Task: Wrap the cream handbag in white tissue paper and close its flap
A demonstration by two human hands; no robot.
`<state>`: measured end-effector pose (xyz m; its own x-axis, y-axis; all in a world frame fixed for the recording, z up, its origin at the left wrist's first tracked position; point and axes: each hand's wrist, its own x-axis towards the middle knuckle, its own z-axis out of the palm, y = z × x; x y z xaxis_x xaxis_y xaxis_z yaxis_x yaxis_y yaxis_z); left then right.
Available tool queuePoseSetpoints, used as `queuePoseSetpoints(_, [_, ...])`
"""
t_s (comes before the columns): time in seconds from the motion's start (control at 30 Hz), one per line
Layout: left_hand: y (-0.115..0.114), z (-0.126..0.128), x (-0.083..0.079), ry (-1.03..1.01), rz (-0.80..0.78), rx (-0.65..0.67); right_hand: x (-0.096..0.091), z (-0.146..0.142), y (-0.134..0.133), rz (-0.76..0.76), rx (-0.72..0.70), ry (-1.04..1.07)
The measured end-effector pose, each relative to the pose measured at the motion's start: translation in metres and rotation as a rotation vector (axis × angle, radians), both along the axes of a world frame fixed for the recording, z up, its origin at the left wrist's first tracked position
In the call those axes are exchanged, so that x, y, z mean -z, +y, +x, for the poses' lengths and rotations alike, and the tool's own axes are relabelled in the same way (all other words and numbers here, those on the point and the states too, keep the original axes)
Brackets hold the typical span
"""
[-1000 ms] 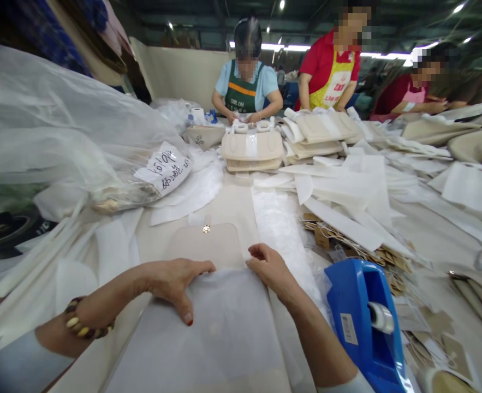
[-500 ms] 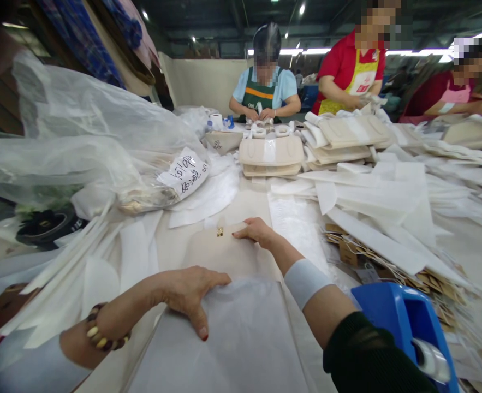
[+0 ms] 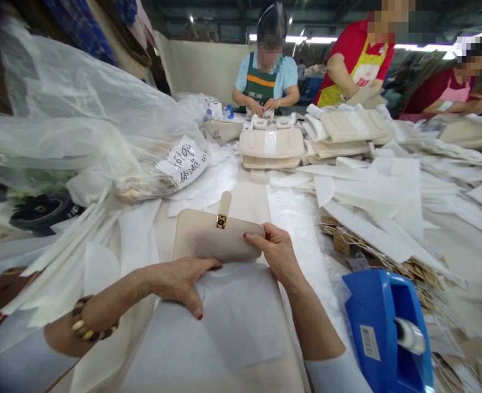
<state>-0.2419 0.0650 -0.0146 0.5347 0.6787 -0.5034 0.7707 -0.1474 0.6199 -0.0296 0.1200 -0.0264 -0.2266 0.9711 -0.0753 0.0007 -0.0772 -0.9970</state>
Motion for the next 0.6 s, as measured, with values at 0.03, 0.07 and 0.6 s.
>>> queuePoseSetpoints(0.03, [0.000, 0.000, -0.001, 0.011, 0.015, -0.007, 0.000, -0.003, -0.005, 0.034, 0.030, -0.012])
queuePoseSetpoints(0.07, [0.000, 0.001, -0.002, 0.028, 0.043, -0.007, 0.001, -0.006, -0.008, 0.072, 0.060, -0.038])
queuePoseSetpoints(0.6, [-0.082, -0.006, -0.017, 0.297, 0.078, -0.676, 0.001, -0.019, -0.020, 0.243, 0.189, -0.197])
